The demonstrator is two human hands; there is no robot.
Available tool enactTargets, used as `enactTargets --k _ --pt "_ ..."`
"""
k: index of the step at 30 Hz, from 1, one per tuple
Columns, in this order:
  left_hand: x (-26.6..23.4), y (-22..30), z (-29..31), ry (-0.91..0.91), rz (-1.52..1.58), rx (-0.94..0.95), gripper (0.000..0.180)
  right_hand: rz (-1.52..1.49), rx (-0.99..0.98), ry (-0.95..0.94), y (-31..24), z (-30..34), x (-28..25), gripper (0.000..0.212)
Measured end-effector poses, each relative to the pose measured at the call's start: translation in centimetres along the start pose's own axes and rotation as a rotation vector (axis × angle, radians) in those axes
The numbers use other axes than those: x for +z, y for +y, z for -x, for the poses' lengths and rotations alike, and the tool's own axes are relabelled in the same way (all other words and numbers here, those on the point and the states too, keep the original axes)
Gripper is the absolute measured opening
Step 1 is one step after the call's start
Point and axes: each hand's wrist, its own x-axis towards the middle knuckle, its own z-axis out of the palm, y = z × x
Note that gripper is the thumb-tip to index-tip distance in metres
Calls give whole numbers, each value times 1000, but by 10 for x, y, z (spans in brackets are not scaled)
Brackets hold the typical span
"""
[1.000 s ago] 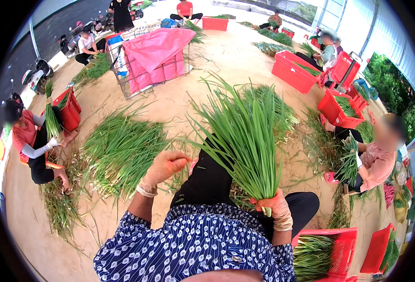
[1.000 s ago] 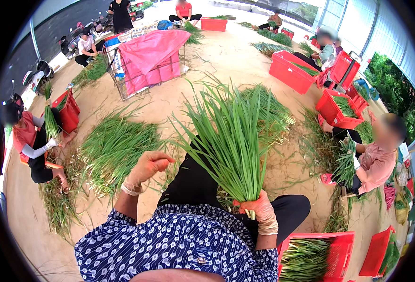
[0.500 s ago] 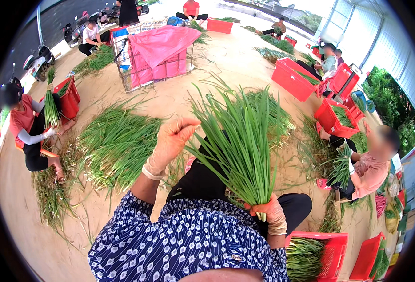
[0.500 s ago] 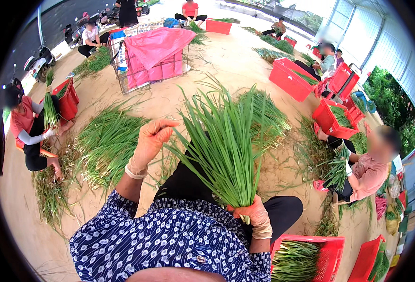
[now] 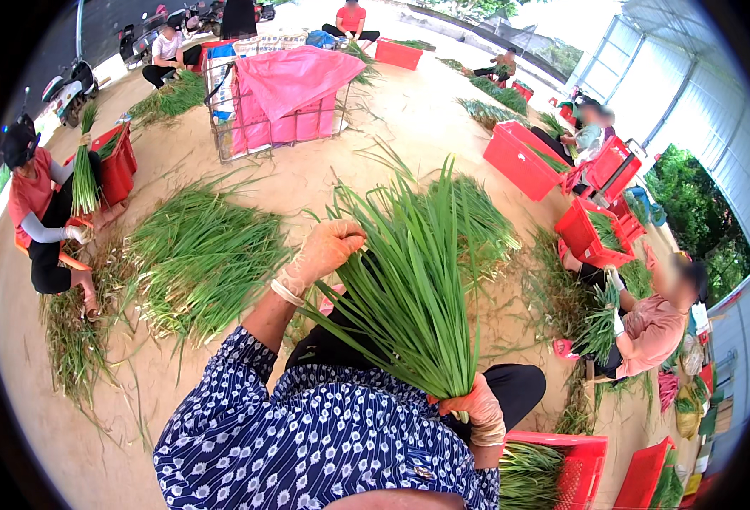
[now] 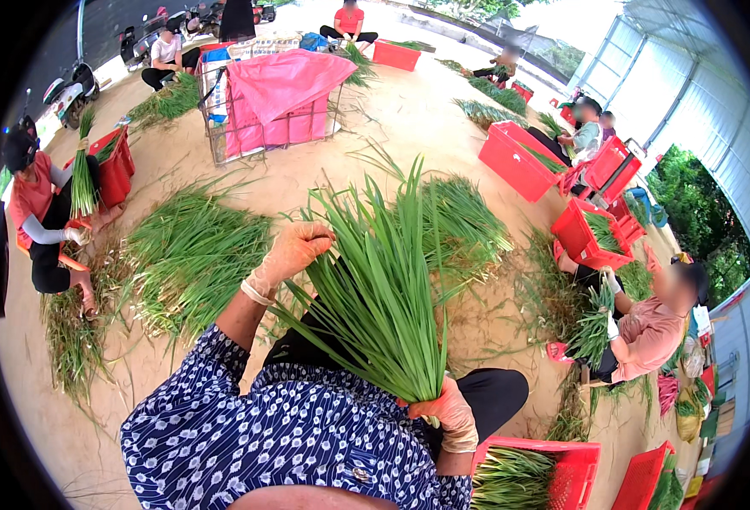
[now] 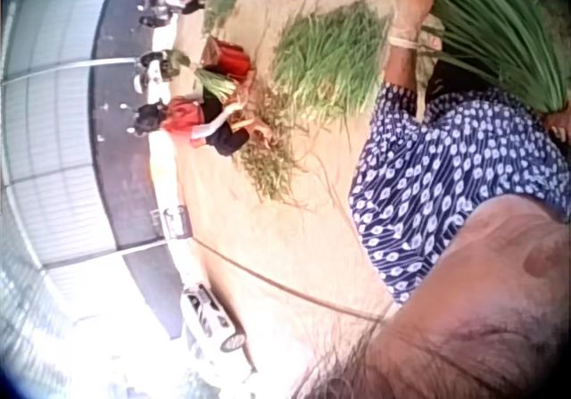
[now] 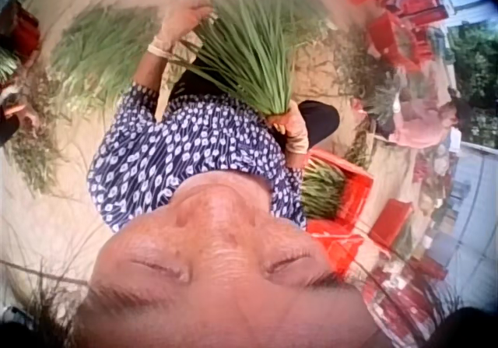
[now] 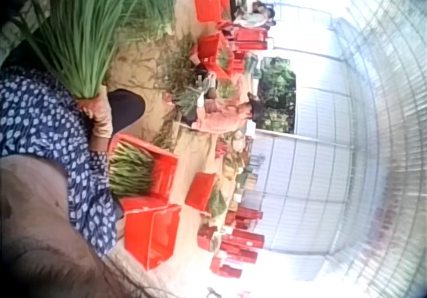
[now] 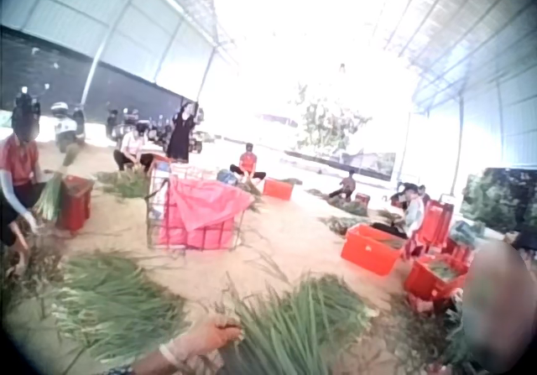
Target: The person picks up bunches of green onions from the floor, removes dry or yellowed outer leaves by hand, and places the cleaned bundles into a red plastic crate.
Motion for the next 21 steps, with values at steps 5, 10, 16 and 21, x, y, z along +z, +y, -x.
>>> enactTargets --k 5,10,16,21 --pt "7 3 3 76 135 -202 27 -9 41 -3 -2 -2 2 53" --pt "18 -7 5 78 242 -305 28 -75 68 19 -1 -4 5 52" --pt "26 -22 14 137 -726 234 18 -126 107 76 9 -8 4 53" --pt "16 -62 8 306 -767 144 13 -108 82 41 15 -18 -1 57"
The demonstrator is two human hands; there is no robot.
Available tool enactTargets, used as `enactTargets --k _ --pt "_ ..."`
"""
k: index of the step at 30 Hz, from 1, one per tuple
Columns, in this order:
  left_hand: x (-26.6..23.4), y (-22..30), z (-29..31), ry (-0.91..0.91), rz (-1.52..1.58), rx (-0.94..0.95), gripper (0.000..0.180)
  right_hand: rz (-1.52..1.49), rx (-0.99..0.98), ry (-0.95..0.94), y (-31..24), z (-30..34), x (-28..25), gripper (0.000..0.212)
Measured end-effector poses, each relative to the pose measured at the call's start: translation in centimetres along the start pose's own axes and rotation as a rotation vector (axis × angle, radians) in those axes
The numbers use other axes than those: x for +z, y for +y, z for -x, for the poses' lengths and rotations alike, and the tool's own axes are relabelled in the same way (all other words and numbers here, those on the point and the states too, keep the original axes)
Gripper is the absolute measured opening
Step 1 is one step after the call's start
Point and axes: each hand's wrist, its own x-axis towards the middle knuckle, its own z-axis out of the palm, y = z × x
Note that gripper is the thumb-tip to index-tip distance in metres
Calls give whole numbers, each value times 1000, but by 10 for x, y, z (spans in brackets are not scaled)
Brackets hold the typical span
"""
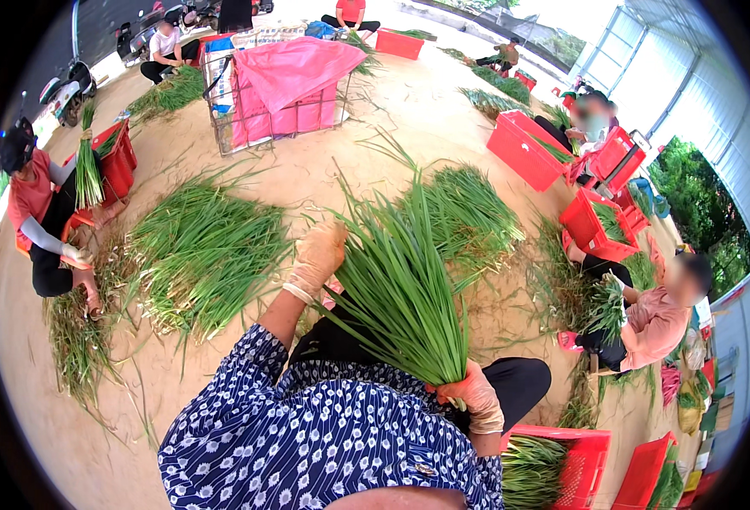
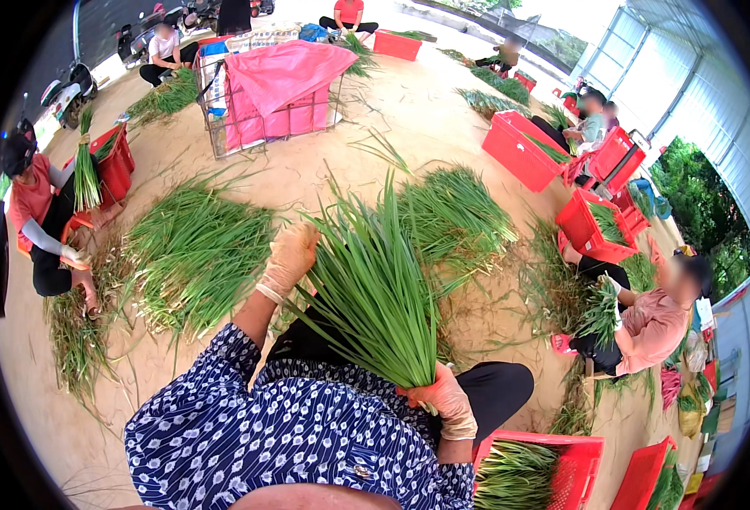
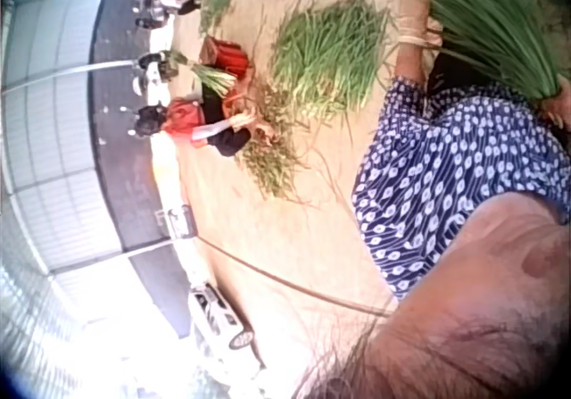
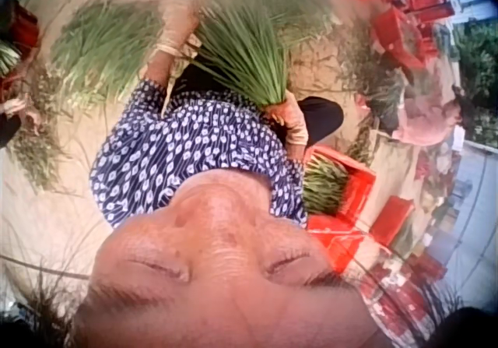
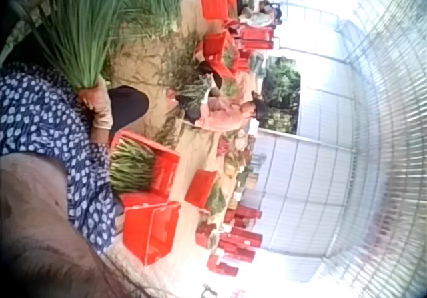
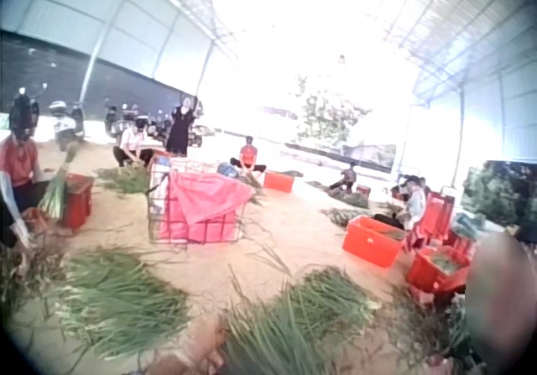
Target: The person picks up bunches of green onions from the floor, removes dry or yellowed outer leaves by hand, and places the cleaned bundles into a red plastic crate.
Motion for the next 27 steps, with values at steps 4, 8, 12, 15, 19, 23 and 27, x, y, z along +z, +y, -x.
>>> enactTargets --k 4,8,12,15,19,23,27 --pt "-11 -63 -12 84 26 -175 13 -18 29 39 4 11 -7 60" --pt "-37 -66 -13 275 116 -135 21 -23 83 42 7 15 -18 62" --pt "-60 -30 -10 -16 387 -223 14 -41 77 38 11 17 -22 63" --pt "-52 -11 -4 -121 461 -170 13 -11 57 25 12 15 -22 63" --pt "-35 -3 8 -288 490 -81 14 -30 49 55 11 17 -18 63" --pt "-22 -3 15 -265 465 -71 15 -20 78 66 8 19 -19 64" --pt "-18 -14 10 -235 582 -355 13 -3 89 67 7 19 -19 64"
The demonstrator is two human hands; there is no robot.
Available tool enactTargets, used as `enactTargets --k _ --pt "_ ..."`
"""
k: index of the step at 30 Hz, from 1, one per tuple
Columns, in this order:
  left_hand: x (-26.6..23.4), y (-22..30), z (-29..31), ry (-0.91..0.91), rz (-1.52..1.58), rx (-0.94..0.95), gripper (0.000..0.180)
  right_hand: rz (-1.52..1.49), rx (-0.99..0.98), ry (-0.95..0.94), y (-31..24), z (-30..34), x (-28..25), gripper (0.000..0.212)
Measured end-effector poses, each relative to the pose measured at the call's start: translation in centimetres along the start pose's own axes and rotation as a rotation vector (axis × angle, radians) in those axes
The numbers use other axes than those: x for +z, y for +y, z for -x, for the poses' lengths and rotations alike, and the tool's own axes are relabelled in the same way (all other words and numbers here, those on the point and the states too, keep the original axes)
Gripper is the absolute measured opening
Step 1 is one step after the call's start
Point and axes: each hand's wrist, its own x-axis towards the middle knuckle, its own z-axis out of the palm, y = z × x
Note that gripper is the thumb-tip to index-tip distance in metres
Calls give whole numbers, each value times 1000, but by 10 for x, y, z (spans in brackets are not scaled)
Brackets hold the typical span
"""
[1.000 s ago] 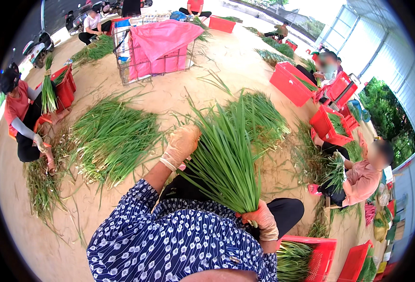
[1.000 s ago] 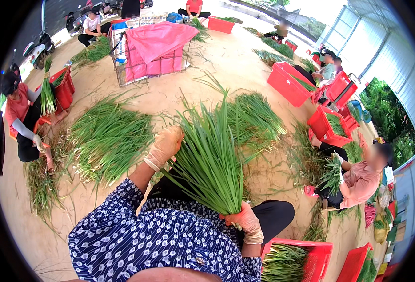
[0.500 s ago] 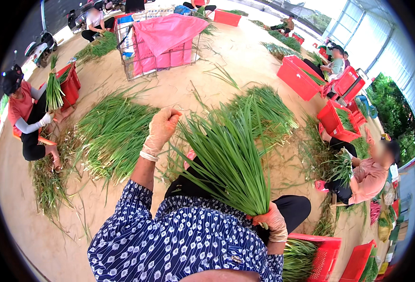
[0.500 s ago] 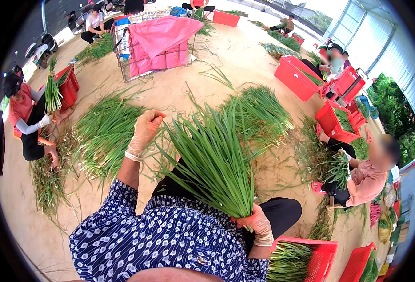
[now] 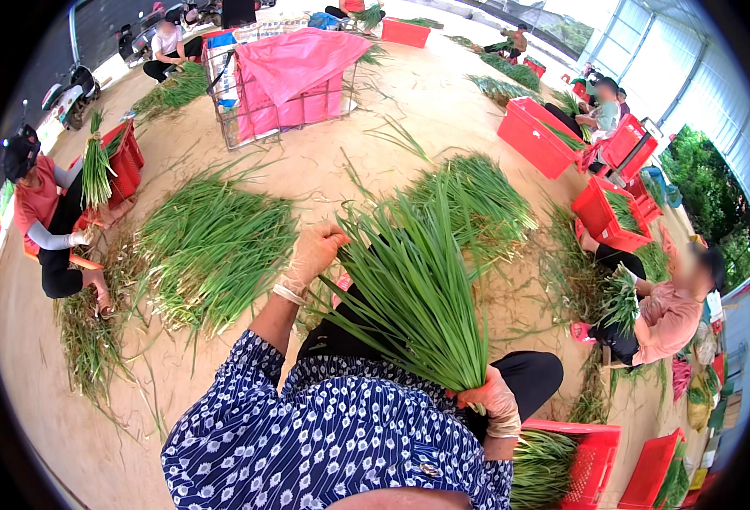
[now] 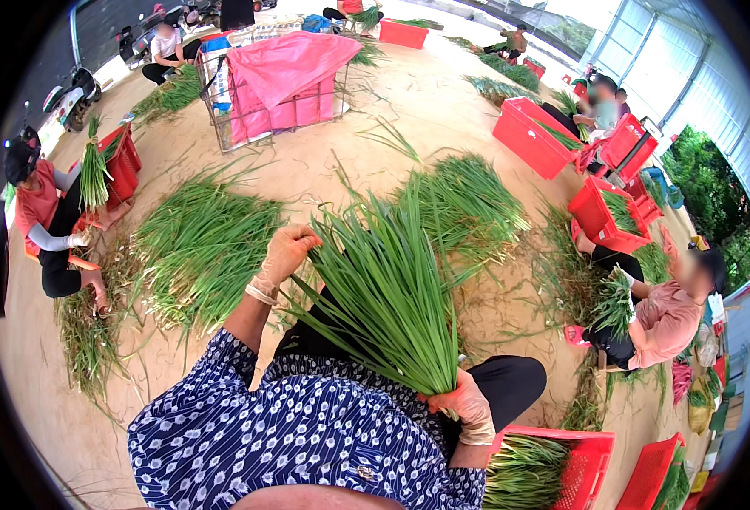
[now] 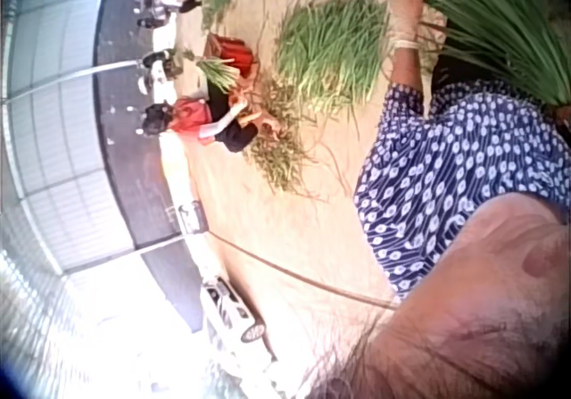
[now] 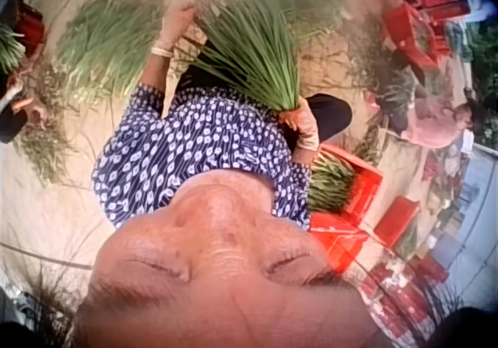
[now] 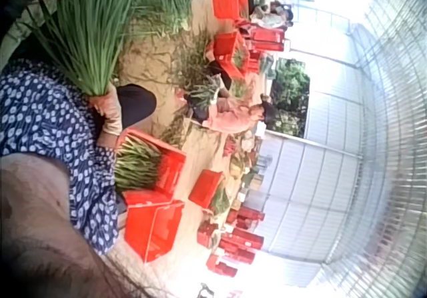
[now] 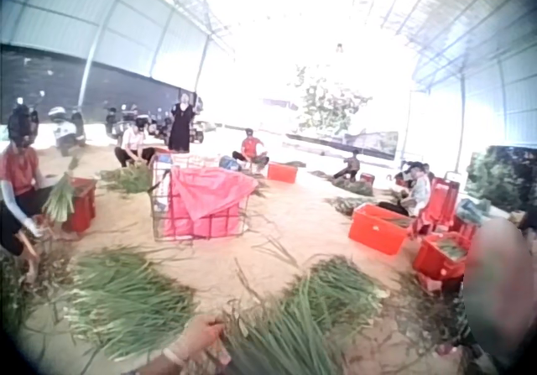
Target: The person picks up bunches of green onions from the floor, removes dry or yellowed outer leaves by hand, and places the cleaned bundles into a red plastic crate.
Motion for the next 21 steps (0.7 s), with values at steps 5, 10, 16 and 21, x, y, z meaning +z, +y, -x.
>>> enactTargets --k 5,10,16,21 --pt "-28 -7 -23 292 -103 75 20 17 1 -33 2 -1 -3 65" --pt "-21 48 -22 179 2 286 22 -3 11 -22 -2 3 1 66" --pt "20 53 -27 -191 -174 211 15 -12 5 -13 -4 7 7 66" --pt "40 57 -17 -166 -473 252 9 6 -30 -12 1 7 5 64"
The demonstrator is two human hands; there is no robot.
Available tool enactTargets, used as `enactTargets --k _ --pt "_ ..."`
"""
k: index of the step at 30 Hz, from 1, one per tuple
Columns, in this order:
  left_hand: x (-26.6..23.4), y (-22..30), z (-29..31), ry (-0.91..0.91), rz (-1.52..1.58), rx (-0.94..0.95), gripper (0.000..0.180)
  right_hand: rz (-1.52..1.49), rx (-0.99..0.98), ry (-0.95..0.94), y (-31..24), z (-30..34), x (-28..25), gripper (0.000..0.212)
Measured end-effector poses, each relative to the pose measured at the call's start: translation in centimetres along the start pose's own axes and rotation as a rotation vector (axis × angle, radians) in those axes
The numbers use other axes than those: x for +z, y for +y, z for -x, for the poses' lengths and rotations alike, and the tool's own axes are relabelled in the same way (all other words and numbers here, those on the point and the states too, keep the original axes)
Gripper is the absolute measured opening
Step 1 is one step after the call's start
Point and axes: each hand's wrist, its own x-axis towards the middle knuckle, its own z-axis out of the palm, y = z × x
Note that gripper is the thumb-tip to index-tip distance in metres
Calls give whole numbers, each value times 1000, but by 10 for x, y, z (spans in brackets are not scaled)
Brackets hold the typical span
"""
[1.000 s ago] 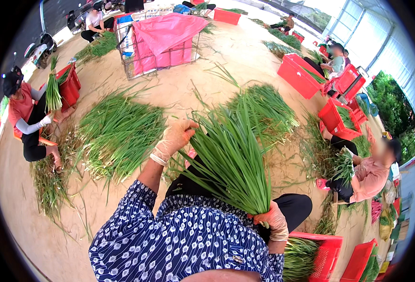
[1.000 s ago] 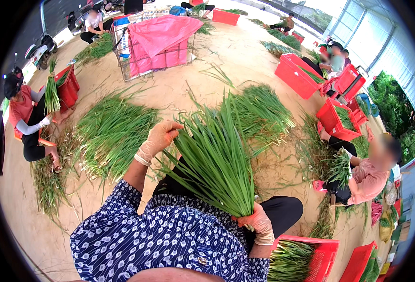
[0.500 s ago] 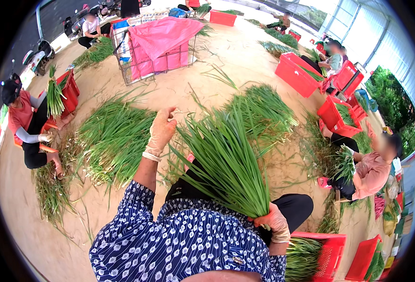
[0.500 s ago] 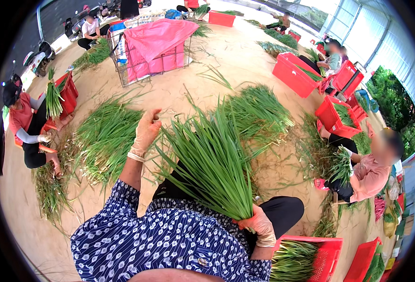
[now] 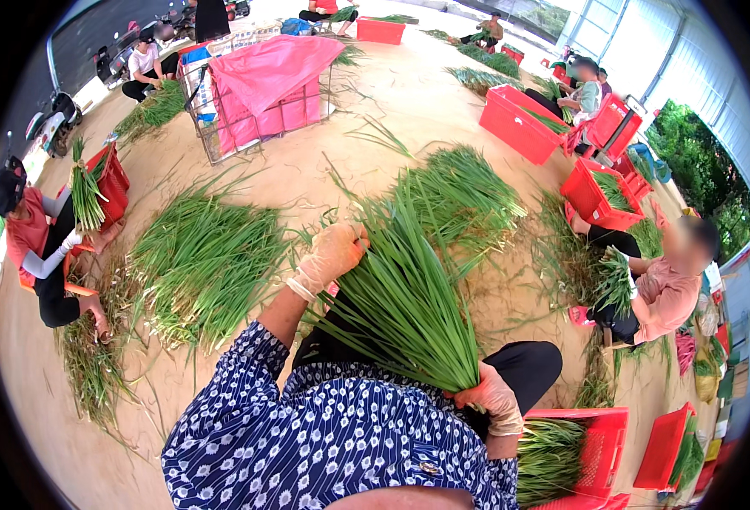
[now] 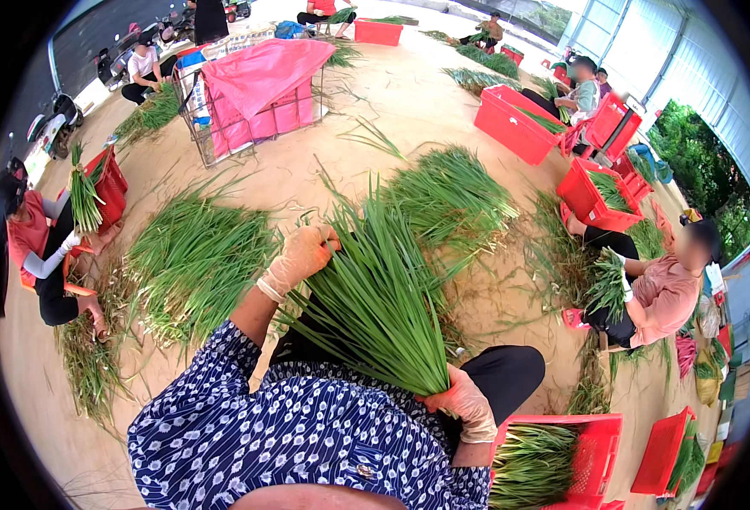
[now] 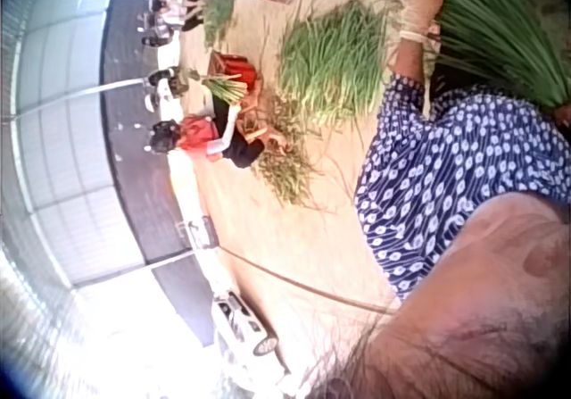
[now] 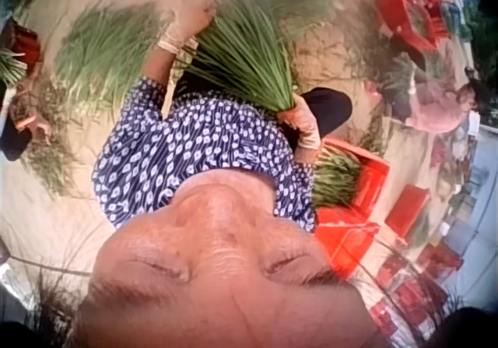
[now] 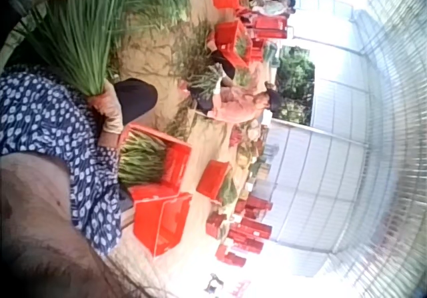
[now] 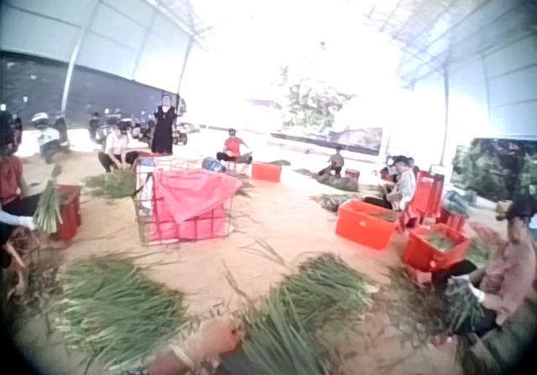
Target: The person picks up bunches of green onions from the floor, removes dry or yellowed outer leaves by hand, and places the cleaned bundles into a red plastic crate.
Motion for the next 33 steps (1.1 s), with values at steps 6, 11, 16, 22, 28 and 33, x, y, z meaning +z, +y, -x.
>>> enactTargets --k 6,11,16,22,28,33 --pt "6 -32 -8 193 350 -2 10 26 14 7 0 0 -1 62" --pt "0 -22 -5 198 303 145 17 -7 17 5 2 -3 -2 61" --pt "13 -19 -8 112 137 134 8 -1 2 5 1 -2 -1 60" --pt "0 -32 -29 329 467 58 11 26 -17 -57 7 -7 -7 60" --pt "-16 26 -61 337 228 487 36 107 -38 28 4 9 -1 54" --pt "4 0 -69 113 283 277 12 208 -55 -44 -3 3 -4 52"
